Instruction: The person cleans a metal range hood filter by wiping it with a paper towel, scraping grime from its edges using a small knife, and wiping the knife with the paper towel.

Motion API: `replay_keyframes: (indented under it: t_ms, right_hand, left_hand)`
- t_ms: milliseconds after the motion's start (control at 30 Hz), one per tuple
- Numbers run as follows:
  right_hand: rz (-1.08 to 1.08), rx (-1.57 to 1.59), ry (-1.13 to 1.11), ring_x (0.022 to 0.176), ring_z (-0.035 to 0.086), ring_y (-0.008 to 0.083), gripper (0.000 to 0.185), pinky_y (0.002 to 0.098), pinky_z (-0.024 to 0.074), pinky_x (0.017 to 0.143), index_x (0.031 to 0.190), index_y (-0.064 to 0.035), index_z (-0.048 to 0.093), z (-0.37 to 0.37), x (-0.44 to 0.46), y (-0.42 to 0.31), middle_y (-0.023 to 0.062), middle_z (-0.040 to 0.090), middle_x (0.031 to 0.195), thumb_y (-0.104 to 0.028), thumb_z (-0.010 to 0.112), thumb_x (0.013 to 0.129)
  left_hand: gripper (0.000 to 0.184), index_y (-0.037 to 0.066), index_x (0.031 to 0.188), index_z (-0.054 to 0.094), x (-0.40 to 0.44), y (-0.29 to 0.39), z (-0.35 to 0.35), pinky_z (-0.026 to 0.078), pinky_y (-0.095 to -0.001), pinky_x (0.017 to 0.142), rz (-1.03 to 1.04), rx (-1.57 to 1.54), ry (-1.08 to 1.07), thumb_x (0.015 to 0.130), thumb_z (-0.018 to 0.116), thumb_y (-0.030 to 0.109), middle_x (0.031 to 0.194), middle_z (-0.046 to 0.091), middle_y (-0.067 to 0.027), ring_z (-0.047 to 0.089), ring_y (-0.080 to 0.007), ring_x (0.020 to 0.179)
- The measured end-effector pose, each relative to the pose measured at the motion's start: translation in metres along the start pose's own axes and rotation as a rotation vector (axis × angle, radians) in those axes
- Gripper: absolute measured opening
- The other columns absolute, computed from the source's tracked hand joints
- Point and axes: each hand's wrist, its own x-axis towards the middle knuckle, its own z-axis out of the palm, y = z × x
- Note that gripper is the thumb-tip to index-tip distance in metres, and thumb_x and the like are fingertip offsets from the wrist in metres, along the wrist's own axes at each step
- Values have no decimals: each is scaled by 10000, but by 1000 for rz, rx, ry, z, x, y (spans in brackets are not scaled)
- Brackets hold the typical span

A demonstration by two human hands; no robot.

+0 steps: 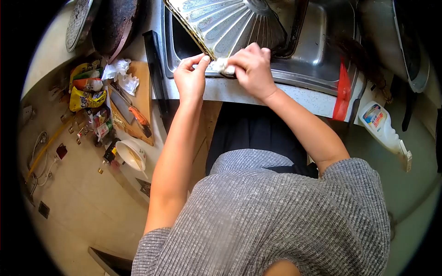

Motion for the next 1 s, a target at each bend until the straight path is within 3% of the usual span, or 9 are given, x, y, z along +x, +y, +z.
replay_keyframes:
  t_ms: [167,300,467,633,700,767,867,933,1000]
  right_hand:
    - [-149,-152,-93,819,520,149,169,308,304,748,767,-139,670,-18,-19,11,-51,607,753,-24,624,653]
    - [56,-215,-43,803,511,157,119,333,296,748,714,-149,675,-41,-14,25,-56,621,718,-44,626,688]
    - [-21,-19,-2,810,512,136,129,322,291,763,751,-163,683,-15,-5,-9,-69,625,738,-62,625,696]
    - [-116,-238,-152,819,518,143,123,320,310,780,745,-167,689,-21,-16,8,-65,616,747,-63,645,697]
    - [29,-170,-147,785,527,158,127,305,345,780,760,-138,708,-39,-16,12,-13,620,746,-44,629,725]
    - [556,279,-121,738,539,151,141,276,402,737,851,-83,705,-40,-19,25,22,624,749,-34,596,777]
    - [953,1349,-165,758,519,136,214,280,424,709,1059,-38,587,-50,-23,27,10,582,866,-72,557,850]
    - [976,1830,-258,776,450,150,188,302,368,680,1038,-80,538,-50,-31,26,27,535,878,-140,569,862]
    - [982,1947,-269,759,414,151,185,299,350,666,1027,-77,542,-49,-35,22,29,522,869,-158,576,863]
  left_hand:
    - [171,13,899,720,-2,7,2,429,-221,654,30,45,27,754,736,103,861,636,-30,536,-83,712]
    - [158,29,887,726,0,3,3,417,-224,632,77,47,39,748,738,104,855,633,-22,503,-73,687]
    - [159,22,881,724,-1,3,1,426,-232,661,57,86,31,746,739,104,855,640,-28,525,-86,712]
    - [175,12,875,722,-2,4,-1,430,-237,668,59,73,28,738,747,118,859,643,-41,547,-98,733]
    - [179,9,877,721,0,6,0,435,-239,683,28,83,14,739,747,120,867,645,-48,560,-105,748]
    - [192,16,887,724,0,4,-1,444,-254,715,29,45,4,738,754,133,882,650,-57,574,-122,767]
    - [209,28,897,728,-2,5,-4,451,-270,742,-8,42,9,735,765,155,898,655,-61,586,-138,805]
    - [206,43,902,731,-2,1,-6,437,-254,704,24,42,31,742,764,169,878,643,-42,546,-113,757]
    - [193,57,912,730,-5,2,-9,424,-243,683,24,53,64,761,749,176,872,618,-23,501,-100,716]
